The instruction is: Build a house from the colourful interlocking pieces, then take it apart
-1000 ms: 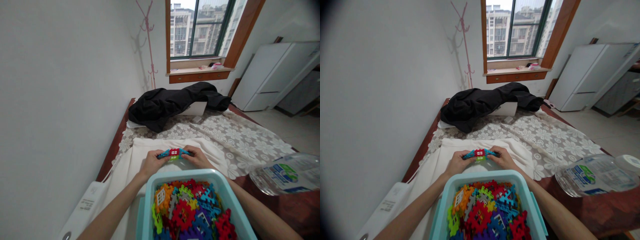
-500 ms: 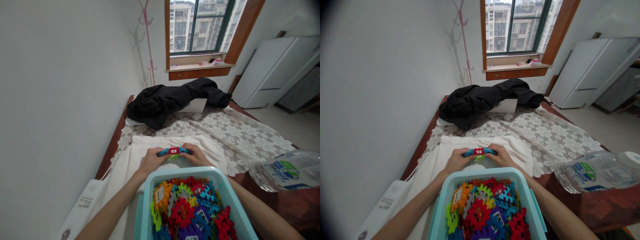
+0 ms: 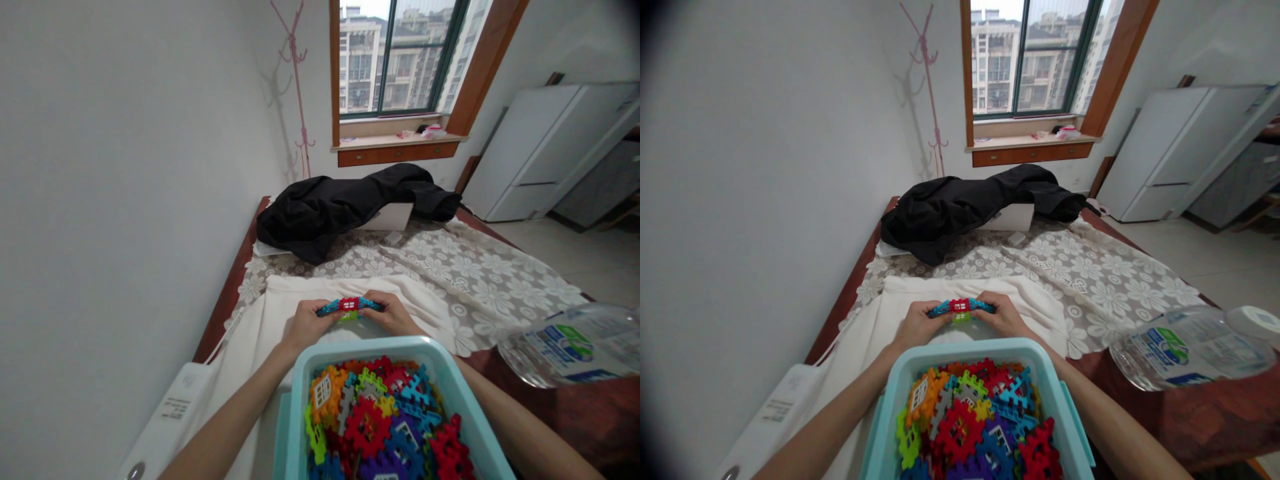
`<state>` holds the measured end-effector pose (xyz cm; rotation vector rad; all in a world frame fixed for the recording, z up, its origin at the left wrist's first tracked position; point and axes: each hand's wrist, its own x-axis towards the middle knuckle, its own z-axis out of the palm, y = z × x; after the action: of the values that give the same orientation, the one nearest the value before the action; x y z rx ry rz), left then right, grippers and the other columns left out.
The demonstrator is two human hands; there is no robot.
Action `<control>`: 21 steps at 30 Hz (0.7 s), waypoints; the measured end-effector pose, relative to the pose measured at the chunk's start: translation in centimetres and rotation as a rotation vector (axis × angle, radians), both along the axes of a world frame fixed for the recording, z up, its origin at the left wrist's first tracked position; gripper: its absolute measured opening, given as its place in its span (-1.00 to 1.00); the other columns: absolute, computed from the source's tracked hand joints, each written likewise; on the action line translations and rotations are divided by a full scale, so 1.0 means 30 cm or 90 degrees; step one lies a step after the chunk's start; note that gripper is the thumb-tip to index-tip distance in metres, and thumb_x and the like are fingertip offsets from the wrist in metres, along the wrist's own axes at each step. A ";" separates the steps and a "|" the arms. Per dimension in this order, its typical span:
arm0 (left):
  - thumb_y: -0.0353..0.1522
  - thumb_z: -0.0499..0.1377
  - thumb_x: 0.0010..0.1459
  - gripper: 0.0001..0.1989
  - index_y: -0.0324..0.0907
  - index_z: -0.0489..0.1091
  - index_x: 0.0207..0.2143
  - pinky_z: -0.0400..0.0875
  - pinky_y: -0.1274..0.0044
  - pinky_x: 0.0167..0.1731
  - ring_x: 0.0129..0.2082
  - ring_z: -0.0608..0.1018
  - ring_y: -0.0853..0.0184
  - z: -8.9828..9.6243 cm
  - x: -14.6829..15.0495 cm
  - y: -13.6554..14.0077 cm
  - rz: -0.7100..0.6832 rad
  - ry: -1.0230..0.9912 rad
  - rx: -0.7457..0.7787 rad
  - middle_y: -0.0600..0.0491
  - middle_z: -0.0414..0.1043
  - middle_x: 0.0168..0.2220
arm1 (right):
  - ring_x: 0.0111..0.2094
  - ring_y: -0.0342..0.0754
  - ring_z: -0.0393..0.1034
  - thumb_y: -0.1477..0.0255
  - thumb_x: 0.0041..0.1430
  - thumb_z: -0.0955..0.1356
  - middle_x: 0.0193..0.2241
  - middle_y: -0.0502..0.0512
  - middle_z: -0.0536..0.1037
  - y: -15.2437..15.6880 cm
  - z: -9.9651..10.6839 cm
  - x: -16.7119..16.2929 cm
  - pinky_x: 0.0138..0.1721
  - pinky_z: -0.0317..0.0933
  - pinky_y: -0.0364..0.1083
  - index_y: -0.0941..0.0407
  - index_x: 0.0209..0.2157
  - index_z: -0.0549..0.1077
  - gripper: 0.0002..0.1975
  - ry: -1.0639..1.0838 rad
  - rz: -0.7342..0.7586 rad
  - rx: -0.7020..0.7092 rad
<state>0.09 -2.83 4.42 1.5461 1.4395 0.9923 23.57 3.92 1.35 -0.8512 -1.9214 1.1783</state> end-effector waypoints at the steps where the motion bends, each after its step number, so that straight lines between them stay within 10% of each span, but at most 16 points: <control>1: -0.15 0.33 0.12 -0.69 -0.26 0.62 -0.42 0.13 0.57 -0.51 -0.52 0.33 0.39 0.004 0.002 -0.001 0.000 0.000 -0.003 0.13 0.40 -0.58 | -0.39 -0.01 0.34 0.16 0.18 0.45 -0.48 0.01 0.51 0.000 0.001 -0.002 -0.32 0.25 -0.07 0.08 -0.40 0.55 -0.73 0.001 -0.001 -0.002; 11: -0.21 0.41 0.05 -0.64 -0.22 0.64 -0.13 0.49 0.46 -0.17 -0.24 0.61 0.23 -0.023 -0.009 0.009 0.049 -0.124 0.044 -0.04 0.67 -0.20 | -0.28 0.01 0.46 0.16 0.20 0.45 -0.32 0.08 0.60 -0.008 -0.005 0.014 -0.22 0.33 -0.05 0.09 -0.25 0.56 -0.72 0.080 -0.051 -0.003; 21: -0.16 0.38 0.13 -0.69 -0.19 0.69 -0.19 0.50 0.48 -0.24 -0.31 0.63 0.24 -0.071 -0.015 0.013 0.052 -0.116 0.055 -0.02 0.70 -0.26 | -0.31 0.11 0.45 0.16 0.23 0.43 -0.39 0.12 0.62 -0.006 -0.010 0.011 -0.23 0.34 0.05 0.03 -0.36 0.58 -0.77 0.041 -0.055 0.013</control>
<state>-0.35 -2.44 2.28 1.4255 1.3567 1.2253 23.91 3.73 1.05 -0.8664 -1.8229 1.1189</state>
